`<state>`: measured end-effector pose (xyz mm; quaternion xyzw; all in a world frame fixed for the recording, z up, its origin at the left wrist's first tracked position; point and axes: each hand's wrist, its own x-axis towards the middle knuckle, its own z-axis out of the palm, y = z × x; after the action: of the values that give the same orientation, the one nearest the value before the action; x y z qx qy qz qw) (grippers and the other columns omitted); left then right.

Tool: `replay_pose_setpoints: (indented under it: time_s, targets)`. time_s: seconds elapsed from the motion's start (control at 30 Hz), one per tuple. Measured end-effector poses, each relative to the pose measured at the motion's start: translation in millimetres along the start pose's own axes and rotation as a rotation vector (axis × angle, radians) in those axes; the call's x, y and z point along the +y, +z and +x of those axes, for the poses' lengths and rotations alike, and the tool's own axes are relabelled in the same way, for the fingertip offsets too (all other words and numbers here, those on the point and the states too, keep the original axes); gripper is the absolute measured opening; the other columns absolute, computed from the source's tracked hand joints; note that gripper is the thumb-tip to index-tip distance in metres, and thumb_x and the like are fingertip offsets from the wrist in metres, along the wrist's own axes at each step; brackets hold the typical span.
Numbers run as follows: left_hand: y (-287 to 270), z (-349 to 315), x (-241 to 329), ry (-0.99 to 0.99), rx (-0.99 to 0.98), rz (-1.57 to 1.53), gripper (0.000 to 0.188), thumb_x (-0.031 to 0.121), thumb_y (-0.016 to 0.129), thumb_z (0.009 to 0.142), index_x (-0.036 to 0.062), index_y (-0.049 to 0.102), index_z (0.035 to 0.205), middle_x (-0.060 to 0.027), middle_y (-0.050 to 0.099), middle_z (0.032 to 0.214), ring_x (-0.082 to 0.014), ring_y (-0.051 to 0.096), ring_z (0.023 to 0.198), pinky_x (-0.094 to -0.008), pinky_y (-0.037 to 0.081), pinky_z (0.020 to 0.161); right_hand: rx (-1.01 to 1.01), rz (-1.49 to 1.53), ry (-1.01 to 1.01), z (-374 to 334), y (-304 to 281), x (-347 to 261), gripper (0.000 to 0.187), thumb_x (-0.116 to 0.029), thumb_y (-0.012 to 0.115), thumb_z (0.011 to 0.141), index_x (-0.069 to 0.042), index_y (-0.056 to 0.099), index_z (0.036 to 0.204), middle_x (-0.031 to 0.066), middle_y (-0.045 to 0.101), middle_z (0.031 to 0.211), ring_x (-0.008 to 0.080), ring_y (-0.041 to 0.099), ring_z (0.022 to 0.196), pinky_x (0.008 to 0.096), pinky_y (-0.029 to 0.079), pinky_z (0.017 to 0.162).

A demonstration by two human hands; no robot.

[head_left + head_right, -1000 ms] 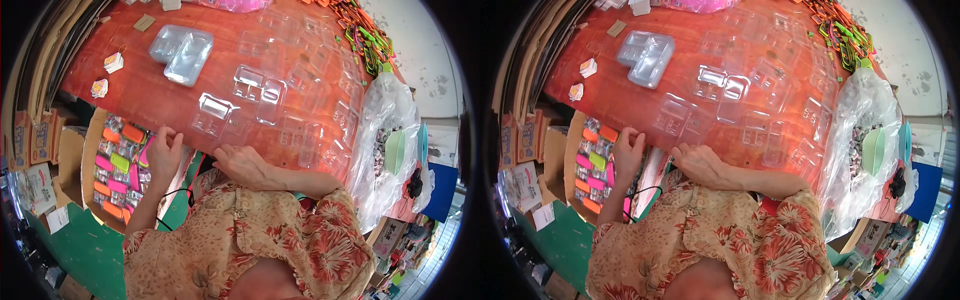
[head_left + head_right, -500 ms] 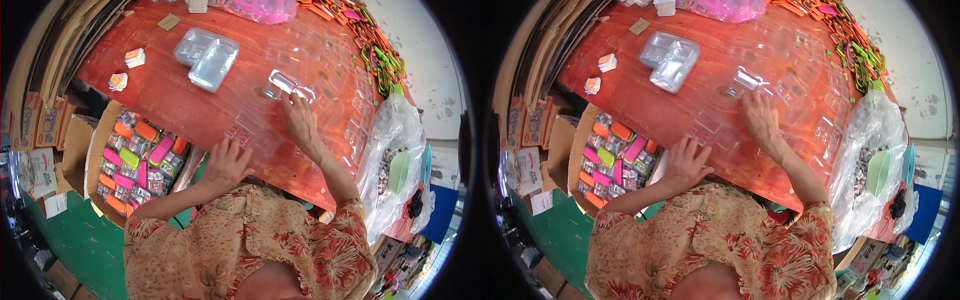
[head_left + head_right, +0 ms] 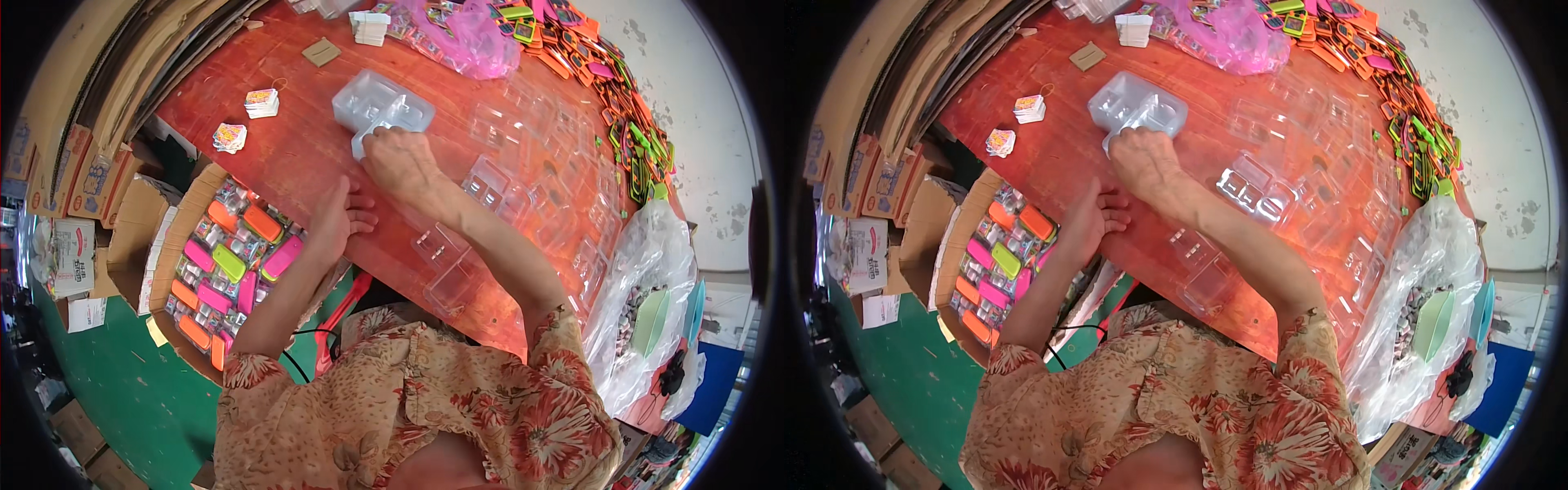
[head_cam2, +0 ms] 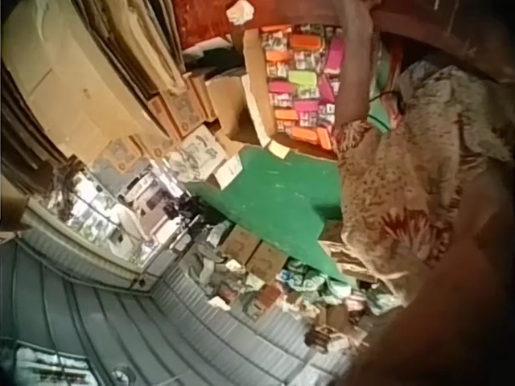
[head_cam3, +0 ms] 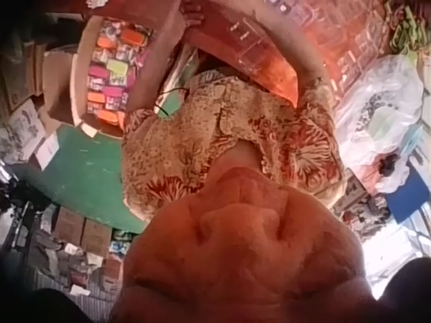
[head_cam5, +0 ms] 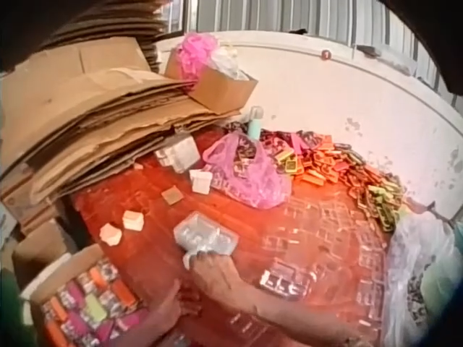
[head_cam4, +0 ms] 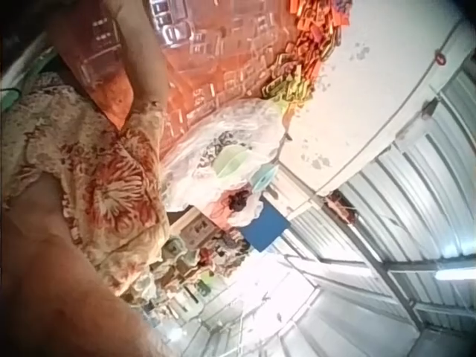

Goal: Sorting toy phone components into plastic trays and applying decorative stickers.

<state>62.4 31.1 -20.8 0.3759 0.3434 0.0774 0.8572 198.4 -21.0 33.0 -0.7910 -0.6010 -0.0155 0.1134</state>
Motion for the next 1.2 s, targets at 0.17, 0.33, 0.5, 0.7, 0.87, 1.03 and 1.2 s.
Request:
replay_pose_setpoints:
  time_s: [0.17, 0.33, 0.5, 0.7, 0.87, 1.03, 1.2]
  targets:
    - [18.6, 11.0, 30.7, -0.048, -0.397, -0.346, 0.058, 0.055, 0.040, 0.077, 0.0079, 0.038, 0.110, -0.0114, 0.051, 0.096, -0.0255, 0.055, 0.079, -0.0383, 0.046, 0.069, -0.153, 0.478, 0.127, -0.9, -46.3, 8.7, 0.020, -0.018, 0.056, 0.071, 0.000, 0.058, 0.080, 0.0110, 0.058, 0.067, 0.0220, 0.056, 0.062, 0.0332, 0.043, 0.057]
    - [19.3, 17.2, 26.4, -0.020, -0.426, -0.450, 0.060, 0.054, 0.045, 0.075, 0.0104, 0.038, 0.114, -0.0072, 0.051, 0.103, -0.0232, 0.054, 0.087, -0.0387, 0.047, 0.070, -0.359, 0.829, 0.056, -8.8, -45.1, 20.9, 0.016, -0.016, 0.058, 0.073, -0.001, 0.060, 0.077, 0.0032, 0.056, 0.063, 0.0086, 0.050, 0.057, 0.0238, 0.041, 0.052]
    - [12.8, 26.9, 21.4, -0.016, -0.495, -0.452, 0.049, 0.043, 0.046, 0.079, 0.0084, 0.040, 0.113, -0.0084, 0.053, 0.099, -0.0224, 0.055, 0.084, -0.0349, 0.048, 0.060, -0.589, 1.067, 0.204, -3.3, -46.8, 30.9, 0.018, -0.018, 0.055, 0.075, -0.003, 0.061, 0.083, 0.0013, 0.058, 0.066, 0.0081, 0.052, 0.065, 0.0258, 0.042, 0.060]
    - [19.2, 27.6, 21.7, 0.028, -0.462, -0.423, 0.045, 0.037, 0.055, 0.073, 0.0112, 0.044, 0.108, -0.0041, 0.054, 0.095, -0.0168, 0.054, 0.076, -0.0304, 0.046, 0.053, -0.451, 1.119, 0.210, -11.2, -42.5, 24.4, 0.010, -0.012, 0.053, 0.078, -0.005, 0.059, 0.081, -0.0044, 0.053, 0.066, 0.0031, 0.045, 0.061, 0.0182, 0.037, 0.053]
    - [16.7, 27.4, 22.8, 0.052, -0.406, -0.440, 0.043, 0.036, 0.052, 0.074, 0.0085, 0.044, 0.106, -0.0060, 0.054, 0.095, -0.0193, 0.054, 0.077, -0.0311, 0.045, 0.053, -0.083, 0.845, 0.141, -17.3, -35.0, 15.6, 0.012, -0.007, 0.047, 0.077, -0.001, 0.057, 0.077, 0.0013, 0.053, 0.062, 0.0069, 0.048, 0.062, 0.0243, 0.040, 0.059]
    - [1.0, 18.9, 22.0, 0.099, -0.390, -0.488, 0.046, 0.036, 0.051, 0.073, 0.0070, 0.044, 0.108, -0.0083, 0.053, 0.099, -0.0224, 0.054, 0.081, -0.0333, 0.046, 0.053, 0.310, 0.807, 0.221, -3.8, -52.5, 57.2, 0.003, -0.004, 0.047, 0.074, -0.003, 0.048, 0.071, 0.0116, 0.048, 0.064, 0.0188, 0.050, 0.056, 0.0301, 0.039, 0.049]
    - [-5.3, 12.9, 31.0, 0.070, -0.269, -0.571, 0.045, 0.035, 0.046, 0.074, 0.0059, 0.046, 0.108, -0.0100, 0.054, 0.099, -0.0248, 0.055, 0.080, -0.0365, 0.045, 0.055, 0.335, -0.089, 0.068, -1.6, -3.5, 71.8, 0.010, -0.015, 0.052, 0.072, -0.005, 0.049, 0.070, 0.0111, 0.052, 0.072, 0.0273, 0.054, 0.067, 0.0362, 0.045, 0.050]
